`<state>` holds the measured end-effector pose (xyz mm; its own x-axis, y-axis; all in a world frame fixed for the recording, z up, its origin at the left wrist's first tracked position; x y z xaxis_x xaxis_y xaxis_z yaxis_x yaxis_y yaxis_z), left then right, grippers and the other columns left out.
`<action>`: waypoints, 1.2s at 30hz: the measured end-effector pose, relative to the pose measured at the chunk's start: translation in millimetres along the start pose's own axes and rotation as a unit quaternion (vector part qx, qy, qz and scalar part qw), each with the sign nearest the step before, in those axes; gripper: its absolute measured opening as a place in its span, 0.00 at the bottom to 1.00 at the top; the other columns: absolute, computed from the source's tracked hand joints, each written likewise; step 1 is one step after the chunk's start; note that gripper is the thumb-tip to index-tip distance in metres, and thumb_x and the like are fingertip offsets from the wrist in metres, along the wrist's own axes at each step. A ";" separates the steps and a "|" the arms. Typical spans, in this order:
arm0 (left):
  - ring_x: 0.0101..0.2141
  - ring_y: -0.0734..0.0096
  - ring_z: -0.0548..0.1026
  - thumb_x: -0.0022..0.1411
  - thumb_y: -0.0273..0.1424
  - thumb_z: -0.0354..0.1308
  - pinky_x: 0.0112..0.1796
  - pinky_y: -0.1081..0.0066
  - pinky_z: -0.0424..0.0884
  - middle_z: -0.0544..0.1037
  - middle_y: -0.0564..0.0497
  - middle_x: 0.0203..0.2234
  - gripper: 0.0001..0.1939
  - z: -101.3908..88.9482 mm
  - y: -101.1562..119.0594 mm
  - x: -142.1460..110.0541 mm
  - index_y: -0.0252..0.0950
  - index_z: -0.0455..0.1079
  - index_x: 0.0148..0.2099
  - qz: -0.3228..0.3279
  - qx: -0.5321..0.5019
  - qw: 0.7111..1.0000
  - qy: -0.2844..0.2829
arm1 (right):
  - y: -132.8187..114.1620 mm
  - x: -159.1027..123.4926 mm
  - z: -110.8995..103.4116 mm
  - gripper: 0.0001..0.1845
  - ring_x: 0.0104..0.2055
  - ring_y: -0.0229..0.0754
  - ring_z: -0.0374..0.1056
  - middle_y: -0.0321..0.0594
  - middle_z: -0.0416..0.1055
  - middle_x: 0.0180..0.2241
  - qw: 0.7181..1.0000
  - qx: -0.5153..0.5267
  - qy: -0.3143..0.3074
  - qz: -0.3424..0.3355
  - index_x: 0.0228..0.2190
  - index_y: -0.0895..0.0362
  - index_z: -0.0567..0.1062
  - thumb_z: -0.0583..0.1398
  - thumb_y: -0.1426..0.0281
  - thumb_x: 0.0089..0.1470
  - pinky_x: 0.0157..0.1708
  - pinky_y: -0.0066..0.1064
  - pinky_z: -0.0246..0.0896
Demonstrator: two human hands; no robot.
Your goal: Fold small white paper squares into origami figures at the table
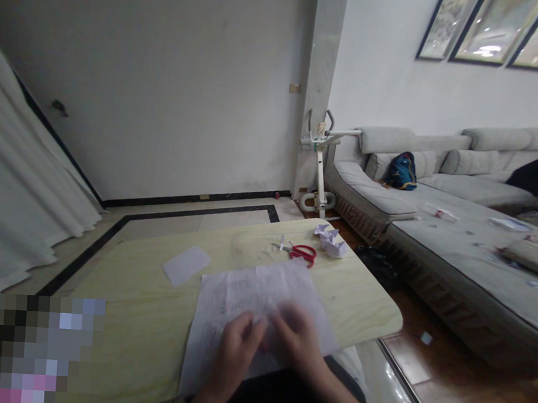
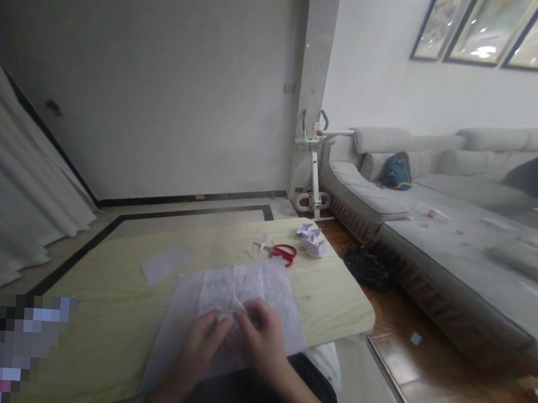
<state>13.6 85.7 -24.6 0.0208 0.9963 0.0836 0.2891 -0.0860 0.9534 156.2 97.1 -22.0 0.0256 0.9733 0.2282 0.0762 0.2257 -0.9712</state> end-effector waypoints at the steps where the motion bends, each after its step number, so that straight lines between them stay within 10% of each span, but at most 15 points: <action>1: 0.22 0.68 0.72 0.61 0.40 0.55 0.25 0.73 0.68 0.73 0.54 0.18 0.15 1.4 -0.5 -0.1 0.37 0.67 0.25 0.003 0.002 1.000 -0.009 | 0.1 -0.1 -0.8 0.15 0.24 0.37 0.58 0.32 0.62 0.21 1.000 0.000 0.004 0.001 0.23 0.56 0.70 0.62 0.59 0.53 0.25 0.29 0.56; 21: 0.33 0.56 0.77 0.54 0.44 0.60 0.33 0.67 0.74 0.78 0.47 0.26 0.14 -11.1 -7.4 -5.2 0.39 0.72 0.29 -0.038 -0.018 0.996 0.084 | -1.5 -1.3 7.9 0.06 0.27 0.39 0.64 0.33 0.67 0.25 0.988 0.127 -0.066 0.054 0.28 0.55 0.70 0.62 0.67 0.50 0.26 0.28 0.62; 29: 0.34 0.58 0.78 0.56 0.44 0.59 0.35 0.68 0.74 0.81 0.49 0.31 0.16 -9.1 4.8 2.9 0.36 0.74 0.39 -0.002 -0.065 0.997 0.035 | -9.7 -4.3 12.8 0.06 0.32 0.40 0.65 0.36 0.70 0.31 0.983 0.062 -0.169 0.044 0.34 0.56 0.74 0.59 0.72 0.51 0.31 0.28 0.61; 36: 0.25 0.63 0.75 0.55 0.45 0.58 0.26 0.71 0.71 0.77 0.53 0.21 0.15 -16.0 -1.1 2.9 0.37 0.72 0.32 -0.035 -0.010 0.996 0.079 | 6.7 6.6 5.7 0.11 0.26 0.37 0.60 0.32 0.65 0.25 0.991 0.103 -0.077 0.044 0.32 0.56 0.72 0.64 0.64 0.48 0.25 0.27 0.57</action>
<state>-2.0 88.5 -20.7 -0.1500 0.9869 0.0588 0.2654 -0.0171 0.9640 151.3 105.2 -27.4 -0.1300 0.9809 0.1445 -0.1247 0.1284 -0.9838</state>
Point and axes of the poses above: each hand's wrist, its own x-axis towards the middle knuckle, its own z-axis out of the palm, y = z × x, the point moved 6 cm from there along x, towards the middle knuckle
